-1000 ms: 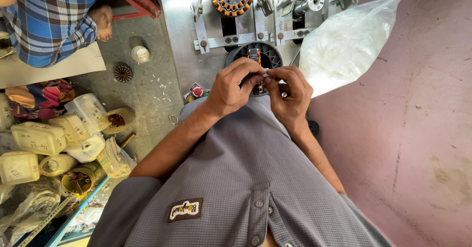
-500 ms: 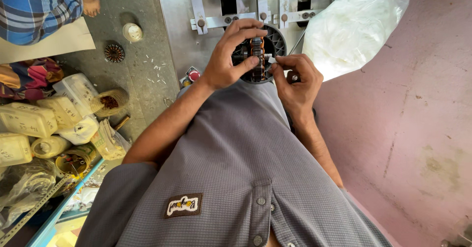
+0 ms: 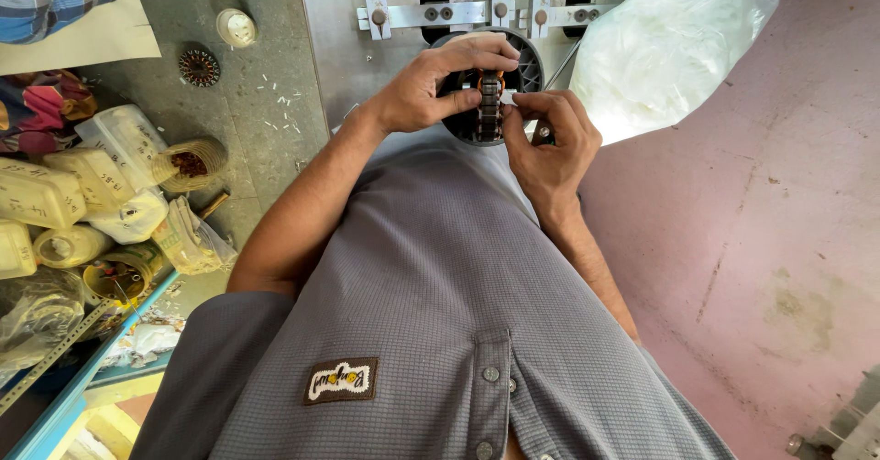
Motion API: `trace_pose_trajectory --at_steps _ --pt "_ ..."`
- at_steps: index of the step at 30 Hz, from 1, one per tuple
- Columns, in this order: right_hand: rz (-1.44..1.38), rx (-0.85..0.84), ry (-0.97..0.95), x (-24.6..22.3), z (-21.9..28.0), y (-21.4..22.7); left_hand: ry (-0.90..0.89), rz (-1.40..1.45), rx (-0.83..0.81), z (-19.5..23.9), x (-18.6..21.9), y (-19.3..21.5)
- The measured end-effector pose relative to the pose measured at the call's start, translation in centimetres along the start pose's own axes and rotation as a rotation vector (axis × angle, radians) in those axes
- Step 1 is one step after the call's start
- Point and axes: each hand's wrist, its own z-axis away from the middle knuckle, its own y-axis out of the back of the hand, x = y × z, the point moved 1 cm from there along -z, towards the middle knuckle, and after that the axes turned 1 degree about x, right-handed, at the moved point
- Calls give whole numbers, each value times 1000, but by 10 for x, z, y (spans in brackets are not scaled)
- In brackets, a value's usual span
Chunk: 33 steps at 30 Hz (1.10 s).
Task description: The person connects and secures wires to a fan motor stator using a small screwdriver and by hand, then fits the stator assembly onto a metal shaft.
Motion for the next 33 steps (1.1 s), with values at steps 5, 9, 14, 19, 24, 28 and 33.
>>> trace_pose_trajectory --at_steps 5,9,14,19,24,28,33 --pt "18 -5 62 1 -1 -2 -31 2 8 0 -5 1" --pt "82 -2 104 1 1 -5 -38 6 13 0 -7 1" --pt "148 -44 182 -2 -5 -5 -29 9 9 0 -8 2" --pt "160 -162 81 -9 -16 3 -24 50 18 0 -11 2" --pt "142 -284 53 -12 -30 7 -21 40 17 -1 -12 2" --pt "177 -386 -45 -13 -44 9 -30 37 47 0 -10 1" --pt "153 -451 -86 -15 -58 13 -26 52 57 0 -9 1"
